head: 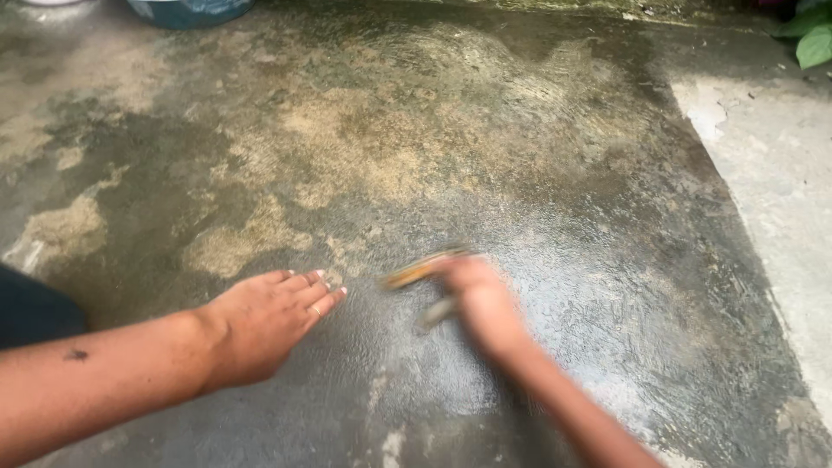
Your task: The person rinses a patterned cloth in a bucket of soapy water, wrings it out, and then uses the wet cloth to scrub a concrete floor surface by hand.
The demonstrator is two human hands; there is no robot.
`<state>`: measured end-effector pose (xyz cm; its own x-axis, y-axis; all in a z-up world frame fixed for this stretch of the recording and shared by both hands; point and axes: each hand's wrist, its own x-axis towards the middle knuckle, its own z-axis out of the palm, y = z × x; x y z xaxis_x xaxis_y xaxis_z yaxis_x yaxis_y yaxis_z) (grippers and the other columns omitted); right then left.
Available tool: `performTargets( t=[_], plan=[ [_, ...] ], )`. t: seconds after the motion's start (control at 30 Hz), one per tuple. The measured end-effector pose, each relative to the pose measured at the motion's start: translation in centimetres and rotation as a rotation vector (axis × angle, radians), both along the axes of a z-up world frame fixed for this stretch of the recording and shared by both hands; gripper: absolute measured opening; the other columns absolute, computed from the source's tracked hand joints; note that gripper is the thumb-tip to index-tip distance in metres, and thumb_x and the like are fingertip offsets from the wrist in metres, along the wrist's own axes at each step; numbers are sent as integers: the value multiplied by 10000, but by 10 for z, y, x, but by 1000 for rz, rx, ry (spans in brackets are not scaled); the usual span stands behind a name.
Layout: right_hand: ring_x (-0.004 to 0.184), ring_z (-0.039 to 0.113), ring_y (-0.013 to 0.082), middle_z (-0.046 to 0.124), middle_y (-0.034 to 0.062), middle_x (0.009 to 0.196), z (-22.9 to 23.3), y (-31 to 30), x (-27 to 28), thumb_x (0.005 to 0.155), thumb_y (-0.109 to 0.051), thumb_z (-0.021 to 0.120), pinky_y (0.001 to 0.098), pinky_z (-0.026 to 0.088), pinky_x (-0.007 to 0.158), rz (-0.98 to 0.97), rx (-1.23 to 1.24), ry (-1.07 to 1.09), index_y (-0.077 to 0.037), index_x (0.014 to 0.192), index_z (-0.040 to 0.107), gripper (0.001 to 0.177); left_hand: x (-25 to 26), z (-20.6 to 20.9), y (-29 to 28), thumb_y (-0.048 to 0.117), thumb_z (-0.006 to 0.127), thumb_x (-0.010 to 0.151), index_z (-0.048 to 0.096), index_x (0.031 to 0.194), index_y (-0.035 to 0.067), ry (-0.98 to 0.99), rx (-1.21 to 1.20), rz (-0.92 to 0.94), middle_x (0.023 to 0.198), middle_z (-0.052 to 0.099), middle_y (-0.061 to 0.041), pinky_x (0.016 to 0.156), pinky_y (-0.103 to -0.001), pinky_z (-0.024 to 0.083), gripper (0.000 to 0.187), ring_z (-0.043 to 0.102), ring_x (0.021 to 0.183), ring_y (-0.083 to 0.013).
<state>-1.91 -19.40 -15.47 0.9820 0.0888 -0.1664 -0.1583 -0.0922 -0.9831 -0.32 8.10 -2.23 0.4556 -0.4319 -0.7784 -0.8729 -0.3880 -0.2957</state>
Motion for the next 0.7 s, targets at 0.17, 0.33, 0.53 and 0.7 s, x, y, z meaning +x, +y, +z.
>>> performTargets(
  t=[0.17, 0.33, 0.53, 0.7],
  plan=[
    [1107, 658, 342, 709, 163, 1209, -15, -150, -22, 897, -105, 665, 441, 517, 965, -449, -1170, -329, -85, 1273, 704, 378, -8, 4, 28, 82, 420, 933, -56, 1594, -37, -8, -75, -4, 1669, 78, -208, 1236, -446, 105, 823, 48, 1555, -285],
    [1101, 638, 390, 702, 208, 1195, -48, -125, -13, 902, 55, 561, 478, 501, 979, -769, -1186, -434, -41, 1265, 699, 400, -5, 1, 60, 88, 465, 907, 8, 1568, -33, -24, -196, -14, 1632, 165, -202, 1206, -453, 146, 813, 106, 1530, -296],
    [928, 641, 418, 678, 277, 994, -9, 101, -17, 976, -10, 492, 515, 505, 858, -558, -612, -346, 70, 1112, 680, 246, 6, 20, 81, 111, 569, 911, 95, 1620, 0, -75, -192, 133, 1525, 382, -190, 1191, -484, 264, 860, 192, 1514, -473],
    [965, 674, 380, 723, 190, 1064, -26, 204, -44, 758, 109, 484, 482, 507, 877, -277, -735, -810, -18, 1184, 694, 492, 4, 31, 110, 75, 629, 823, 224, 1566, 19, -91, -412, 229, 1486, 418, -178, 1157, -482, 308, 849, 288, 1463, -444]
  ],
)
